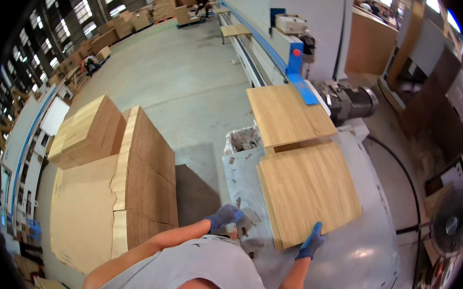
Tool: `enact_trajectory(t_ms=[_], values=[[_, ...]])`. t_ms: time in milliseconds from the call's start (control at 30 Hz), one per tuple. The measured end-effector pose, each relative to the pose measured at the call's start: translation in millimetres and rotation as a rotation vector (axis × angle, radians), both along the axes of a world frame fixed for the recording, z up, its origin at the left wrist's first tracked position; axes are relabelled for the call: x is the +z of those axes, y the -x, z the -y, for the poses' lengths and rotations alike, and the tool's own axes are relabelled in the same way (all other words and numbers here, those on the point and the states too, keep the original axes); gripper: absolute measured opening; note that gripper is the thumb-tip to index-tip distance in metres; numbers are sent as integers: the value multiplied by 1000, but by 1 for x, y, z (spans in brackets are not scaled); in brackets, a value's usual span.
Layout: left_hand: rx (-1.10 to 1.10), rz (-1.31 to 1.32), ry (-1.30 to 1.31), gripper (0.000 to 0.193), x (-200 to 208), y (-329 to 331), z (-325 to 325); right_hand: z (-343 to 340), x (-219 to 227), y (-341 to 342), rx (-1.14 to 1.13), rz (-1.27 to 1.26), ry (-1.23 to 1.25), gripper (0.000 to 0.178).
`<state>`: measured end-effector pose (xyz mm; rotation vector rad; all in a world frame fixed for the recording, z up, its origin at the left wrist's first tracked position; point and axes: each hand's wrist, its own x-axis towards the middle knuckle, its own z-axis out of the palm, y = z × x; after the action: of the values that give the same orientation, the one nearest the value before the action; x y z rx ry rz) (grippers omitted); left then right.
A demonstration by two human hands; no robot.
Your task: The person collects wooden panels from a processing machine, stacks them on a work table by hand, and carries the stacked panels to stack them onto a pallet.
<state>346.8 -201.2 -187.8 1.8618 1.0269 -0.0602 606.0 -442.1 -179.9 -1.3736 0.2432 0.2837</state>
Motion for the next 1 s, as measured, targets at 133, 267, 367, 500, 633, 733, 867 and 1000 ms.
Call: enact_trajectory(t_ms=[133, 267, 367, 500, 633, 733, 867, 1000], values=[[77, -13, 96, 33, 12, -1, -2, -3, 3, -2, -15, 5, 33, 49], [181, 90, 327, 31, 27, -7, -11, 5, -24, -14, -55, 64, 2, 50], [337, 247, 573, 30, 36, -7, -33, -7, 3, -5, 2, 34, -30, 51], [597, 529, 665, 27, 65, -52, -87, -8, 3, -11, 44, -4, 96, 50], [399, 724, 591, 28, 35, -132, -157, 10, -23, -20, 146, -101, 99, 49], [573, 577, 750, 20, 77, -205, -161, 26, -10, -13, 126, -193, 45, 56], [647, 870, 649, 23, 60, -231, -194, 21, -5, -24, 302, -321, -4, 64], [658, 715, 602, 26, 49, -246, -188, 23, 2, -25, 313, -415, -32, 66]])
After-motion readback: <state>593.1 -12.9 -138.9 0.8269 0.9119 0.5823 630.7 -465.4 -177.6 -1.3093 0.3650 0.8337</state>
